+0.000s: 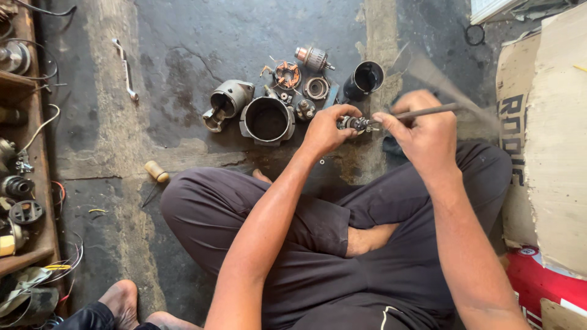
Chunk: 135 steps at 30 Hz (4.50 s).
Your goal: The person sits on the floor and uses a small brush to apply a dark liquid to a cylindrical metal component. They then wipe the component with a dark cloth and use a metal rod to adjust or clean internal parts of the assembly.
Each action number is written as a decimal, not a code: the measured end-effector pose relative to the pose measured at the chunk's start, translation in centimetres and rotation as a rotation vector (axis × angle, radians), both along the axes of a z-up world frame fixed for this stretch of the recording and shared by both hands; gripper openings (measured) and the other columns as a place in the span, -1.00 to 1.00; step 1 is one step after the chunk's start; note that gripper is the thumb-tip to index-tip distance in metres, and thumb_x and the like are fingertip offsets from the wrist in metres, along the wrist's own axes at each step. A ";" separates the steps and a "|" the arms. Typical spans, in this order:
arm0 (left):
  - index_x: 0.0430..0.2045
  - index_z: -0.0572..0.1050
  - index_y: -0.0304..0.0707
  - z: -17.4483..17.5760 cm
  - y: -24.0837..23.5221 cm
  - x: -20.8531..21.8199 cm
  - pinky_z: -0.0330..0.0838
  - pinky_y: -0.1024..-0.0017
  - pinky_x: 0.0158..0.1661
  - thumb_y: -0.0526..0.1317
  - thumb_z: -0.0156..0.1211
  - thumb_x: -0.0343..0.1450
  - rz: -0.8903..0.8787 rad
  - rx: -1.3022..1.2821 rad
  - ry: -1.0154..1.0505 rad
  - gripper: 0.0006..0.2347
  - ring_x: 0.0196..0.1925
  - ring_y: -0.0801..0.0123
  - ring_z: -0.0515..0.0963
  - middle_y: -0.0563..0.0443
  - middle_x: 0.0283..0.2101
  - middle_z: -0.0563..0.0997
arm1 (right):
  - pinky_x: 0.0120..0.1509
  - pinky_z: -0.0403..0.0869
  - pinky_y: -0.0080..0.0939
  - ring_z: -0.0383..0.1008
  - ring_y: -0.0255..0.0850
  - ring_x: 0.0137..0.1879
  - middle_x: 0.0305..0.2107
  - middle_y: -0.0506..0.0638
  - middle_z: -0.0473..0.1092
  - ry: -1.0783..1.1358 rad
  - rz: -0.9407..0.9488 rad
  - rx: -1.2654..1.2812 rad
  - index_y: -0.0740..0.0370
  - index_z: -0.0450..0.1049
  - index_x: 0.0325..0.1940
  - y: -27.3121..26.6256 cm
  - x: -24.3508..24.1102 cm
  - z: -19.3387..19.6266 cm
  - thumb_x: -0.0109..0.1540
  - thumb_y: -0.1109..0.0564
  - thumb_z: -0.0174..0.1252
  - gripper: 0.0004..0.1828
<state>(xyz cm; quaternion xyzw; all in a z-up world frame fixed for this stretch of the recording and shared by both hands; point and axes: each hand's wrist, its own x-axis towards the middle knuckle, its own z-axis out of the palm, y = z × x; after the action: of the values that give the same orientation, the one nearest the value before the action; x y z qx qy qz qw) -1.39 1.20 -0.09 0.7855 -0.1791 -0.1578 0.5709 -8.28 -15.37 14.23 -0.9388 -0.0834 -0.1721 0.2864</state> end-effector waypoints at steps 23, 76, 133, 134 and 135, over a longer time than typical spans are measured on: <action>-0.19 0.62 -0.05 0.3 0.1 0.2 0.50 0.29 -0.07 -0.28 0.49 0.16 -0.011 0.070 0.000 -0.66 -0.08 0.16 0.67 0.01 -0.15 0.69 | -0.17 0.56 -0.36 0.55 -0.29 -0.19 -0.01 0.22 0.51 0.118 -0.001 0.842 0.40 0.35 0.11 -1.0 -0.3 0.3 0.36 0.44 0.27 -0.70; -0.17 0.66 -0.07 0.5 -0.7 0.2 0.49 0.22 -0.06 -0.16 0.52 0.19 -0.082 0.016 -0.235 -0.66 -0.07 0.05 0.65 -0.02 -0.12 0.69 | -0.13 0.54 -0.34 0.52 -0.28 -0.24 -0.02 0.25 0.52 0.074 -0.007 0.959 0.46 0.42 0.24 -0.1 -1.2 0.7 0.44 0.42 0.21 -0.71; -0.22 0.63 -0.16 3.9 -1.9 -0.7 0.51 0.20 -0.14 -0.24 0.34 0.26 -0.054 0.097 -0.212 -0.77 -0.16 0.01 0.66 -0.08 -0.20 0.70 | -0.30 0.49 -0.27 0.49 -0.29 -0.35 -0.28 0.15 0.52 0.093 -0.222 0.862 0.48 0.41 -0.07 0.5 -1.0 -0.2 0.25 0.35 0.32 -0.75; -0.23 0.64 -0.16 4.0 -1.9 -0.8 0.52 0.20 -0.14 -0.24 0.35 0.26 -0.050 0.078 -0.212 -0.77 -0.15 0.01 0.66 -0.09 -0.21 0.69 | -0.32 0.49 -0.29 0.49 -0.30 -0.37 -0.28 0.13 0.51 0.114 -0.241 0.846 0.46 0.42 0.00 0.6 -0.9 0.1 0.23 0.34 0.31 -0.70; -0.24 0.64 -0.16 4.2 -1.9 -0.7 0.52 0.20 -0.13 -0.24 0.35 0.26 -0.043 0.059 -0.213 -0.78 -0.14 0.00 0.66 -0.10 -0.21 0.69 | -0.34 0.48 -0.32 0.50 -0.31 -0.40 -0.27 0.11 0.51 0.135 -0.258 0.829 0.43 0.43 0.08 0.7 -0.7 0.5 0.21 0.33 0.30 -0.63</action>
<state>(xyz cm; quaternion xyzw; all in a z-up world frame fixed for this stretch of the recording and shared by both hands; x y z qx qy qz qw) -2.10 -0.69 4.07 0.8103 -0.2509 -0.0907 0.5217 -8.99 -14.71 14.68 -0.7564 0.1298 -0.1637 0.6199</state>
